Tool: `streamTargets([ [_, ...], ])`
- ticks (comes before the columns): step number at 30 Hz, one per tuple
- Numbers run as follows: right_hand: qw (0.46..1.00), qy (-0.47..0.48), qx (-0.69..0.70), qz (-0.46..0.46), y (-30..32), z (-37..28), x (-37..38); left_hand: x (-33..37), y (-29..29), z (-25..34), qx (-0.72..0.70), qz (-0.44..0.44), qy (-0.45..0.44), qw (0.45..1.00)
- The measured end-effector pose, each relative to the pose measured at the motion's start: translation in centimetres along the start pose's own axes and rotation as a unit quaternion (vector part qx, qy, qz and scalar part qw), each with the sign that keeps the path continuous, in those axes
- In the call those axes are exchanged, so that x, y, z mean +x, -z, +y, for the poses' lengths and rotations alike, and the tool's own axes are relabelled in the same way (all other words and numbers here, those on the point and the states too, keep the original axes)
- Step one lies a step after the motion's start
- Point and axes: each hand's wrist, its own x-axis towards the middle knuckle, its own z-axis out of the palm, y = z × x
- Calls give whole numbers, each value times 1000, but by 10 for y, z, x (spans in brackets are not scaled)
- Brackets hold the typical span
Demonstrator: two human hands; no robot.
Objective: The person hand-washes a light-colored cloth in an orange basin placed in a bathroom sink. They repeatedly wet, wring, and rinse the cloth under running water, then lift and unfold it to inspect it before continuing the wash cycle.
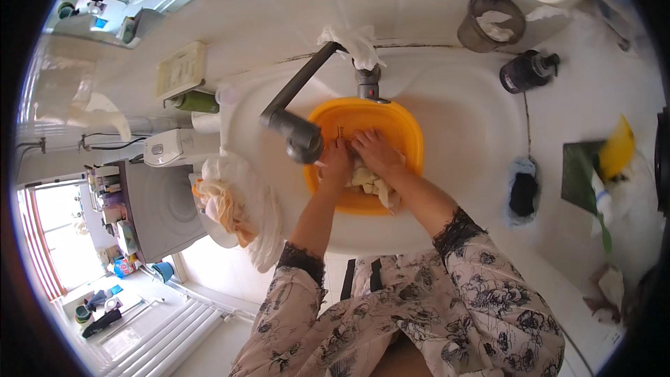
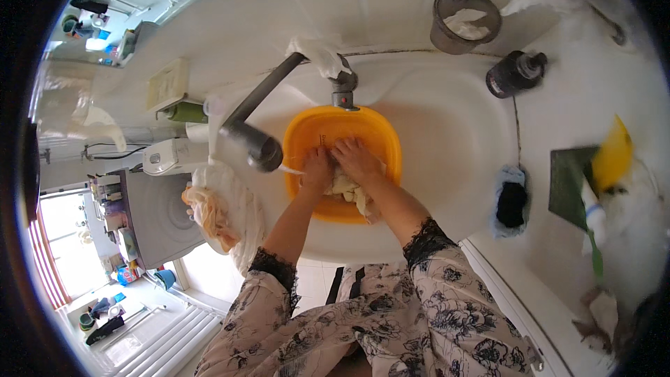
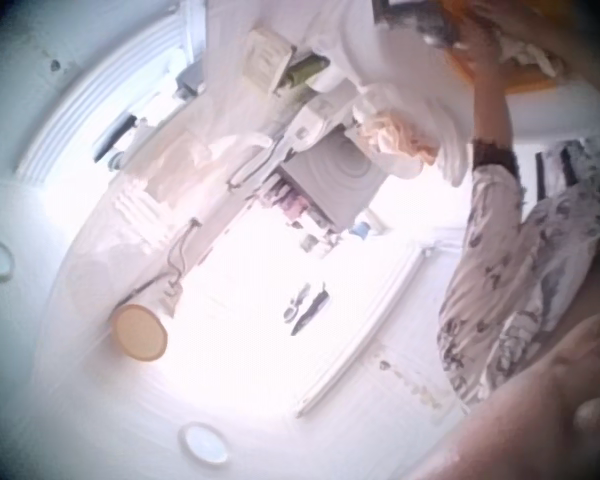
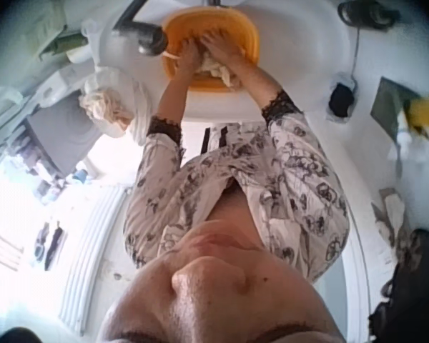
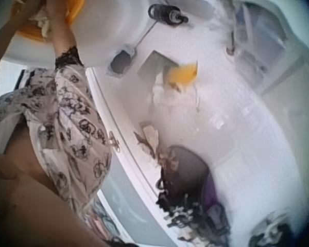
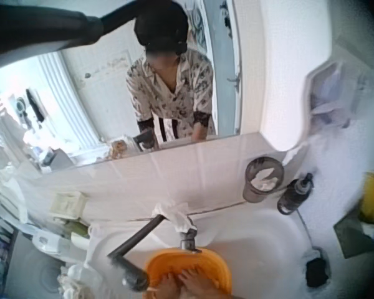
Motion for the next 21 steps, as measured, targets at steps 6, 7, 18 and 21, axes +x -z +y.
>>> streamTargets([
  [6,977,-190,4,-93,48,-7,-25,-45,116,13,21,-232,-80,969],
  [7,981,-163,-27,-102,51,0,-30,-47,124,12,49,-223,-85,970],
  [18,971,-135,172,99,289,-125,-58,-68,300,13,-259,-75,-79,960],
  [21,930,-151,301,147,340,-173,-58,-81,355,26,-375,-2,-100,922],
])
